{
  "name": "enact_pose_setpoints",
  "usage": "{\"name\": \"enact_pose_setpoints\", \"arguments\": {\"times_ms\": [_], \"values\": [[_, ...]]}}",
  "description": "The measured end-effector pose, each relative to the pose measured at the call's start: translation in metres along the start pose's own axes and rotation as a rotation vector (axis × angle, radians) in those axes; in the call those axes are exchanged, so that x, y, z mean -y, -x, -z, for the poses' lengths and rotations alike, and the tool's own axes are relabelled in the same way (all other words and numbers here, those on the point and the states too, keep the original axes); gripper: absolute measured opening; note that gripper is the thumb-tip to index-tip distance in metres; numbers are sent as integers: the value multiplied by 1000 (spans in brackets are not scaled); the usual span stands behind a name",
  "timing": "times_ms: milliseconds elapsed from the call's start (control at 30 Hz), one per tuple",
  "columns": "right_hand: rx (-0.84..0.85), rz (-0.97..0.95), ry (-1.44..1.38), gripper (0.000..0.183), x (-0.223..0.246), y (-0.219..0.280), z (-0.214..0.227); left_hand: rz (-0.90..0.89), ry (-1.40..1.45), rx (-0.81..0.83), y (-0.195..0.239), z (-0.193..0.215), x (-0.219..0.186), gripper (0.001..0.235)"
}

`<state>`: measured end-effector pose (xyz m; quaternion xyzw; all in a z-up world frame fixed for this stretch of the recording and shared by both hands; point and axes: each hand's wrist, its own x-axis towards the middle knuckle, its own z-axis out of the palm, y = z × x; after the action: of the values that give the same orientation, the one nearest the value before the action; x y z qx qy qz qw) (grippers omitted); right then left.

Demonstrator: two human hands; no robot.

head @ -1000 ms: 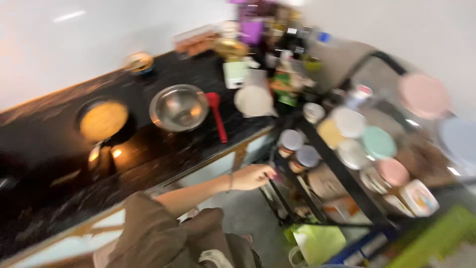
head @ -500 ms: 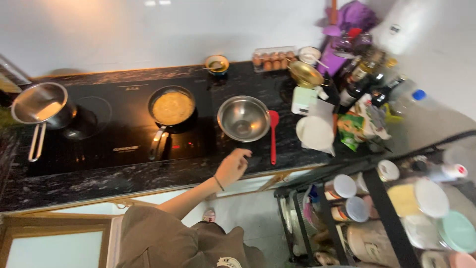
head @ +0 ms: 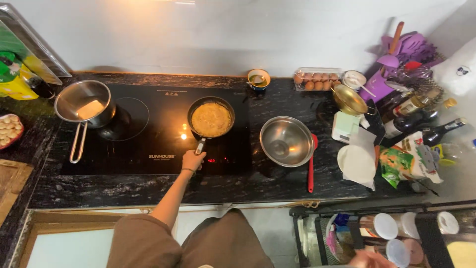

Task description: The person wipes a metal bowl with a paper towel, rinses it at the sink, and returns to the counter. They open a box of green paste, scoop the paste into the bowl set on a kitchen scale, and scrape the container clean using a spatula and spoon while a pancake cooks in a pan on the induction cooktop.

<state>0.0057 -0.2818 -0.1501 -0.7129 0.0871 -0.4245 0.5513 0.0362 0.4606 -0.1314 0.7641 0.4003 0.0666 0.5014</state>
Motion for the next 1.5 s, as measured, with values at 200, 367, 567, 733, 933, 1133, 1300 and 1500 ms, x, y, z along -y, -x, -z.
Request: {"name": "enact_pose_setpoints", "arguments": {"times_ms": [200,367,567,733,933,1133,1300,1500], "values": [[74,-38,122,44,144,49,-67,-10,37,6,35,18,-51,33],[1203,-776,-424,39,8,-49,23,-3,12,-8,38,22,-61,34],[1044,-647,-462,36,-13,-46,40,10,9,-19,40,26,-69,33],[886,-518,-420,27,-49,-15,61,8,23,-24,41,23,-65,33],[831,-776,-700,32,-28,-37,58,3,27,-49,42,20,-60,32],[278,-66,-88,18,61,52,-2,-59,39,-66,36,11,-38,33],[433,-122,-62,16,41,25,24,-130,46,-81,31,0,-13,36],[586,-393,-391,15,49,23,29,-187,63,-64,32,0,-5,38]]}}
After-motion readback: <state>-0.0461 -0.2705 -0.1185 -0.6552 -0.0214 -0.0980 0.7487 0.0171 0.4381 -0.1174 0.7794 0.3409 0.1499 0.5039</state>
